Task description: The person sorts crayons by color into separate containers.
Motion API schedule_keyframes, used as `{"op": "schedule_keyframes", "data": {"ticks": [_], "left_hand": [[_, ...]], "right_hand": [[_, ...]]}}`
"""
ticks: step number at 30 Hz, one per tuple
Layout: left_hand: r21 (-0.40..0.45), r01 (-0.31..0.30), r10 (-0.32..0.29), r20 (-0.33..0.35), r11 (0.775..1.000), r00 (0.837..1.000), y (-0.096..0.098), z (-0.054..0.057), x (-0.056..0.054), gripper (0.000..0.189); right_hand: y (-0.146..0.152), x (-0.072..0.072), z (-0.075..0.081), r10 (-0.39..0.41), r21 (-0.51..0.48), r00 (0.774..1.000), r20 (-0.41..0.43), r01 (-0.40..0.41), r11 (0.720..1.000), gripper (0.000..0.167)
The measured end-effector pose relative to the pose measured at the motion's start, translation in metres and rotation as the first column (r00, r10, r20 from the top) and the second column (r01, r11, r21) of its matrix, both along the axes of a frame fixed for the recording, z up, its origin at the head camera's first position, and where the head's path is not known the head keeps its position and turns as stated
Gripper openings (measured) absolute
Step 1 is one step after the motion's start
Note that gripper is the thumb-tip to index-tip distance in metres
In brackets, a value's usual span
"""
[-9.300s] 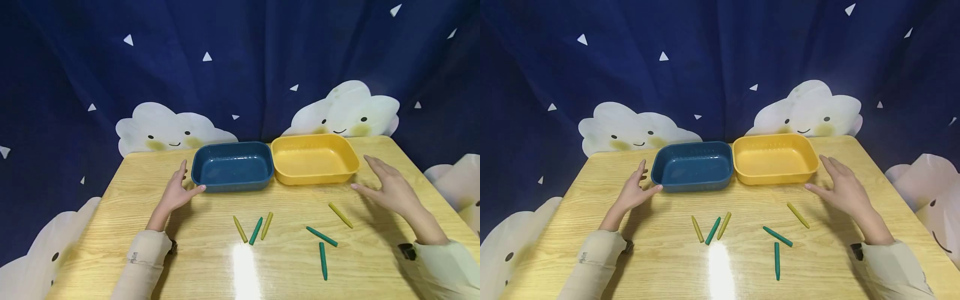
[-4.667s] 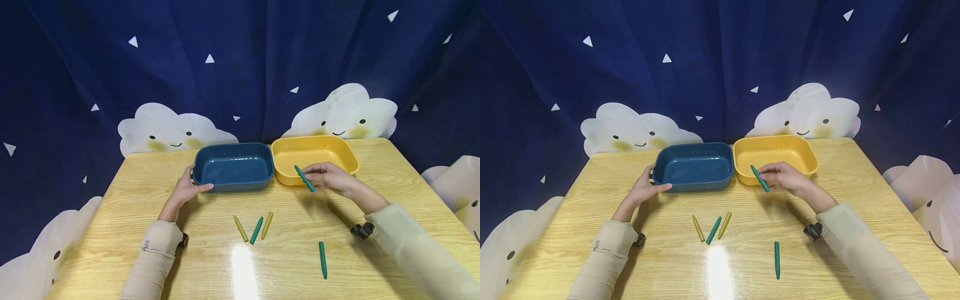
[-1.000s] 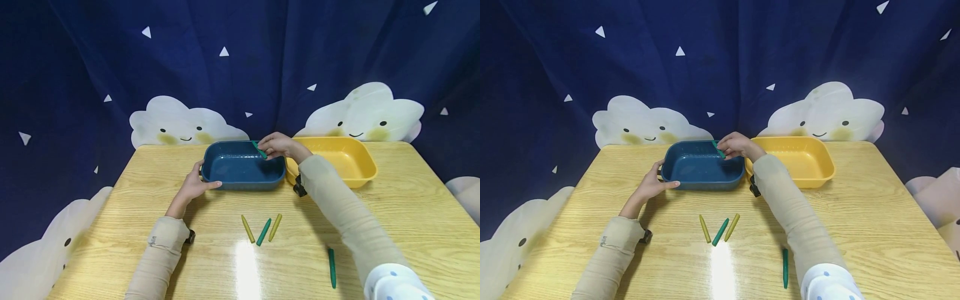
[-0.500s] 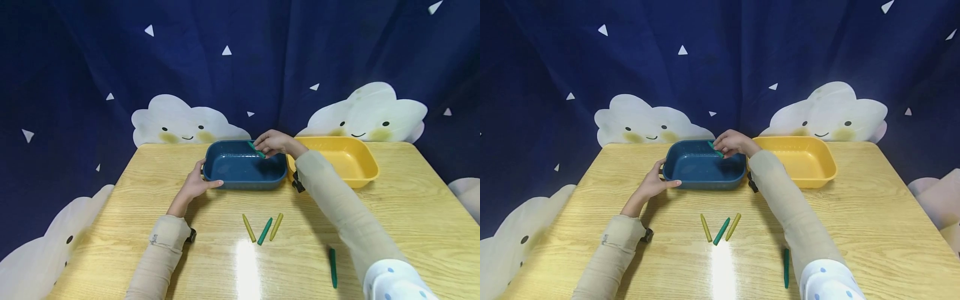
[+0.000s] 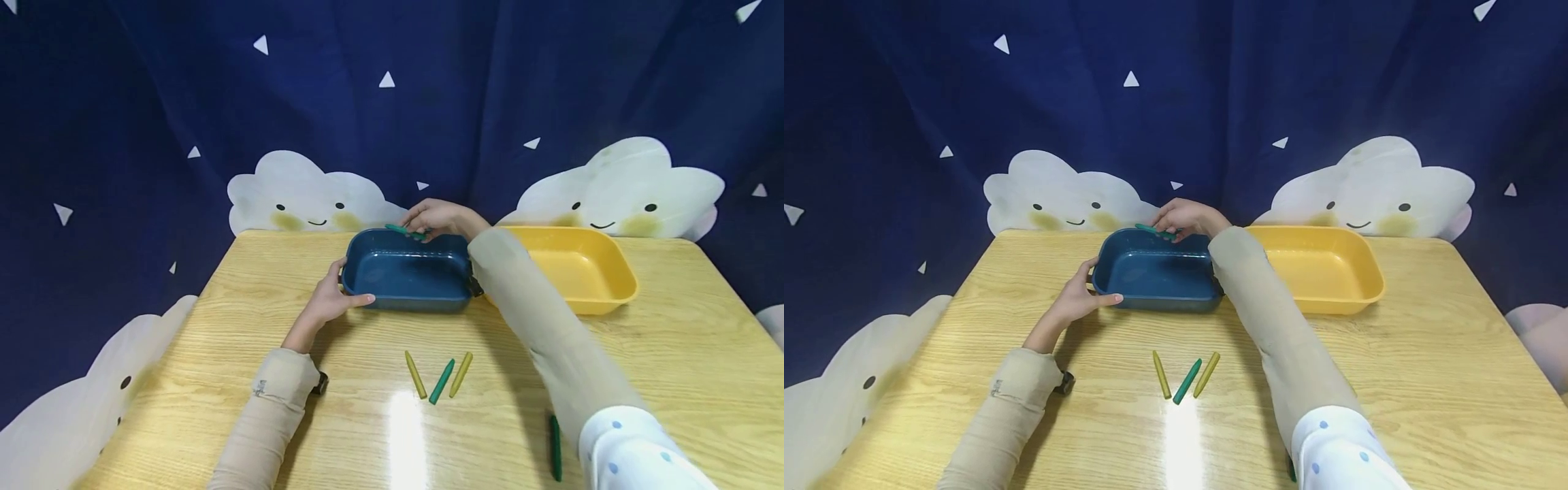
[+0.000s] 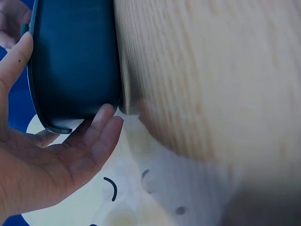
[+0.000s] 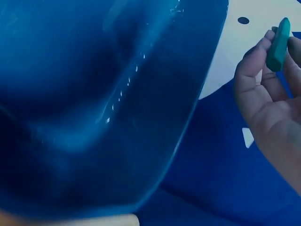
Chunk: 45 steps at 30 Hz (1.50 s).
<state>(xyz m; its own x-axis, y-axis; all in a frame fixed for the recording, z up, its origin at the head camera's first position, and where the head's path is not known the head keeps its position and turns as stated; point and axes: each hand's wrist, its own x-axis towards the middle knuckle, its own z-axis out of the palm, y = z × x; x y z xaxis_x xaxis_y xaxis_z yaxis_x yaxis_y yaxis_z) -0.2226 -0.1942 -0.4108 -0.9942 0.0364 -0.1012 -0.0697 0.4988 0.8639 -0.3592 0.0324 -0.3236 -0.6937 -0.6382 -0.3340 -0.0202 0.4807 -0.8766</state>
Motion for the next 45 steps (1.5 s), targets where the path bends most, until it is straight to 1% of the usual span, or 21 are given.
{"op": "schedule_keyframes", "data": {"ticks": [3, 9, 14, 19, 24, 29, 36, 41, 45], "left_hand": [[0.001, 0.003, -0.003, 0.002, 1.0, 1.0, 0.001, -0.001, 0.0, 0.095], [-0.01, 0.013, -0.013, 0.002, 1.0, 1.0, 0.004, 0.0, 0.001, 0.094], [-0.014, 0.016, -0.016, 0.005, 1.0, 1.0, 0.005, 0.001, 0.001, 0.094], [-0.01, 0.007, -0.007, 0.01, 1.0, 1.0, 0.005, 0.002, 0.001, 0.095], [-0.011, 0.005, -0.005, 0.011, 1.0, 1.0, 0.006, 0.002, 0.001, 0.095], [-0.011, 0.005, -0.005, 0.012, 1.0, 1.0, 0.006, 0.003, 0.001, 0.095], [-0.016, 0.005, -0.004, 0.014, 1.0, 1.0, 0.005, 0.003, 0.001, 0.095], [-0.017, 0.004, -0.003, 0.018, 1.0, 1.0, 0.003, 0.003, 0.001, 0.095], [-0.015, -0.009, 0.009, 0.018, 1.0, 1.0, 0.001, 0.003, 0.0, 0.095]], "right_hand": [[-0.003, -0.003, -0.007, 0.002, 0.013, 1.0, -0.01, -0.002, 1.0, 0.032], [-0.004, -0.005, -0.023, -0.032, 0.035, 0.999, -0.011, 0.032, 0.999, 0.033], [-0.006, -0.004, -0.029, -0.073, 0.059, 0.997, -0.025, 0.074, 0.996, 0.032], [-0.007, -0.004, -0.029, -0.085, 0.069, 0.996, -0.026, 0.087, 0.994, 0.033], [-0.006, -0.005, -0.029, -0.068, 0.095, 0.998, 0.015, 0.066, 0.993, 0.033], [-0.007, -0.006, -0.03, -0.048, 0.115, 0.998, 0.031, 0.044, 0.992, 0.033], [-0.01, -0.006, -0.028, -0.069, 0.106, 0.994, 0.081, 0.06, 0.993, 0.034], [-0.01, -0.004, -0.023, -0.083, 0.097, 0.994, 0.077, 0.076, 0.992, 0.035], [-0.005, -0.002, -0.017, -0.075, 0.059, 0.996, 0.054, 0.072, 0.996, 0.036]]}}
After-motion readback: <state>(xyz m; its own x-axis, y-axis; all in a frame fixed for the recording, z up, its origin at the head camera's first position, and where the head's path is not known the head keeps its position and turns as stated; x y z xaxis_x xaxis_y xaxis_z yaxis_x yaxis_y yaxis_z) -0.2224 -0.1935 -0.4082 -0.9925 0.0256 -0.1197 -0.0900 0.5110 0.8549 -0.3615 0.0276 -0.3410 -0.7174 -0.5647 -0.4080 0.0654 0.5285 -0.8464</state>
